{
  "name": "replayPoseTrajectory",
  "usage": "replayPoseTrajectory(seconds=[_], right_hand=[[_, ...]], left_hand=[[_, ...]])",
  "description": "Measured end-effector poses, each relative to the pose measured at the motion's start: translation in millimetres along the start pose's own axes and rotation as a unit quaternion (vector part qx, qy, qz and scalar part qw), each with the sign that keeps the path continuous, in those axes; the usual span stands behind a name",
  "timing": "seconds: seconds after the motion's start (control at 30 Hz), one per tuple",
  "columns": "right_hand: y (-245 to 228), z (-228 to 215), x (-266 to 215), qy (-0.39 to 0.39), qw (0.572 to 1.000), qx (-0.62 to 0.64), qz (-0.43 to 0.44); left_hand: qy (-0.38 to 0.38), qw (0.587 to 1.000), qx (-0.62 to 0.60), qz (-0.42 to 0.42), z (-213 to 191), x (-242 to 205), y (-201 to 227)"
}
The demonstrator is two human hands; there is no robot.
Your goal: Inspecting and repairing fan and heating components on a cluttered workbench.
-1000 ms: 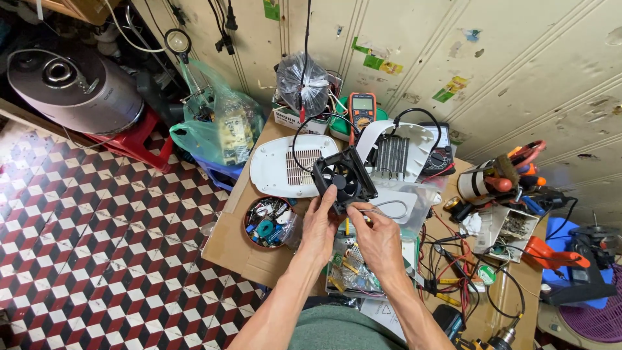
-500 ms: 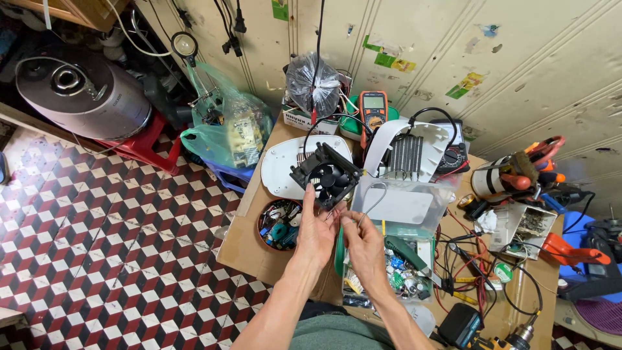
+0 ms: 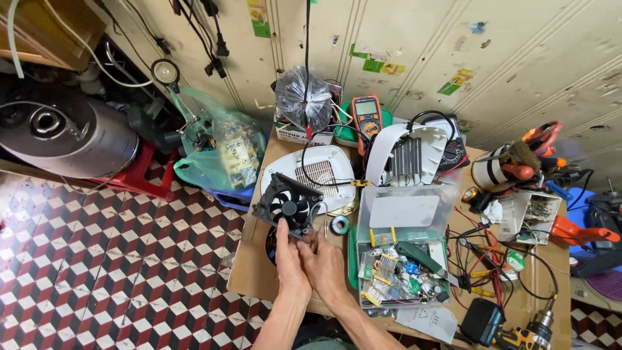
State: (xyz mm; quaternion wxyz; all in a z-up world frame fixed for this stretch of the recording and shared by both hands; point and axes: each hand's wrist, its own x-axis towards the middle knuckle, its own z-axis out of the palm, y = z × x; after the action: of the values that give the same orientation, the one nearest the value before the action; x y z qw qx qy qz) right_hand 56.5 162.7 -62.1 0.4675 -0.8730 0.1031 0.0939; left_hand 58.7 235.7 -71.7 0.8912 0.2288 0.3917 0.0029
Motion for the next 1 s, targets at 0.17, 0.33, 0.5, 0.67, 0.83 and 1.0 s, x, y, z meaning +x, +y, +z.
replayPoseTrajectory(seconds=[0.17, 0.33, 0.5, 0.67, 0.83, 1.0], right_hand=[[-7.9, 11.5, 9.9, -0.005, 1.000, 0.020, 0.020], [-17.9, 15.5, 20.3, -0.011, 0.998, 0.036, 0.052], [2.8, 23.3, 33.6, -0.021, 0.994, 0.050, 0.090], [17.2, 14.7, 43.7, 0.020, 0.993, 0.063, 0.096], [51.0, 10.8, 64.9, 0.111, 0.978, 0.011, 0.175], [99.7, 35.6, 94.5, 0.233, 0.966, -0.060, 0.098]], left_hand=[[-0.018, 1.000, -0.005, -0.010, -4.2, 15.2, 16.4], [-0.010, 1.000, 0.028, 0.001, -8.2, 32.0, 18.7], [-0.012, 0.997, 0.062, -0.034, 11.2, 21.1, 27.2], [-0.040, 0.994, 0.099, -0.022, 15.6, 41.2, 5.3], [-0.072, 0.977, 0.198, 0.028, 26.4, 75.0, -11.7], [-0.050, 0.978, 0.202, 0.013, 40.1, 93.9, -14.7]])
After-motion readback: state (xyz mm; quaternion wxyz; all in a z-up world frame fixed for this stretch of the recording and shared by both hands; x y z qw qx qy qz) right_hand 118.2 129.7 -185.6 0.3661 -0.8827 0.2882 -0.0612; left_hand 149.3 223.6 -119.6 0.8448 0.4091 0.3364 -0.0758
